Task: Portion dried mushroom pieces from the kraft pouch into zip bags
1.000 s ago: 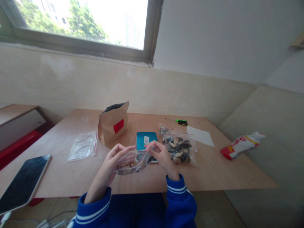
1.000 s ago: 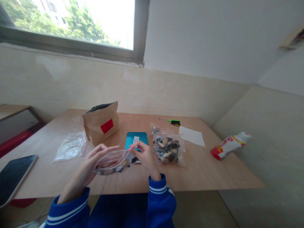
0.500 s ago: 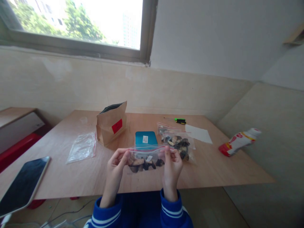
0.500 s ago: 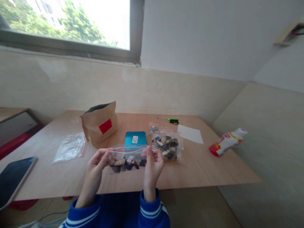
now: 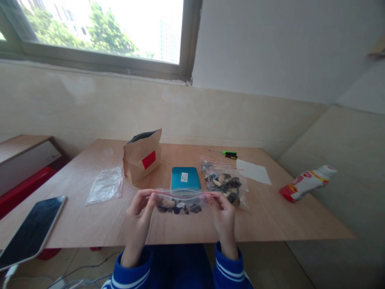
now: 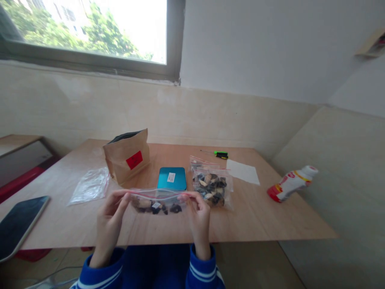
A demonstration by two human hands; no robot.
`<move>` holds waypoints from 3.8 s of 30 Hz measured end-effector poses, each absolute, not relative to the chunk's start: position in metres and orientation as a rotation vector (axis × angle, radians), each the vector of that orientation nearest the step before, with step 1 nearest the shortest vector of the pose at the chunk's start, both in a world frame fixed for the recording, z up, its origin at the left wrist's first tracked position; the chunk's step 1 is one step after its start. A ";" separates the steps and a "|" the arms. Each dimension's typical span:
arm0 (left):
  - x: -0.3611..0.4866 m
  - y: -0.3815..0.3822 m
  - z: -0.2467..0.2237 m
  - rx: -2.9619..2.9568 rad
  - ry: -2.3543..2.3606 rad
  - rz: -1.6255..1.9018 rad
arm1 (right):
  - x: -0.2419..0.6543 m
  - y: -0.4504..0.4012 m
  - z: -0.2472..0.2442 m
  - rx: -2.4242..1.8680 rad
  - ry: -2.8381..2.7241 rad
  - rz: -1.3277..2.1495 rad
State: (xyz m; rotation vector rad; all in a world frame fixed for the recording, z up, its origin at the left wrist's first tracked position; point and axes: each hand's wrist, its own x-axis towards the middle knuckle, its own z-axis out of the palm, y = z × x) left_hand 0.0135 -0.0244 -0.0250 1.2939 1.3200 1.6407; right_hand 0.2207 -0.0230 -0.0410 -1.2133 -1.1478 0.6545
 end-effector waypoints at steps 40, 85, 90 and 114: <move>0.040 -0.024 -0.021 1.167 1.429 1.784 | 0.211 -0.034 -0.038 -1.089 -1.140 0.418; 0.018 -0.019 -0.033 1.100 1.058 1.514 | 0.202 -0.031 -0.036 -1.138 -1.234 0.587; 0.017 -0.021 -0.035 1.104 1.052 1.548 | 0.199 -0.030 -0.036 -1.114 -1.108 0.647; 0.029 -0.022 -0.023 1.302 1.200 1.506 | 0.197 -0.025 -0.040 -1.138 -1.023 0.747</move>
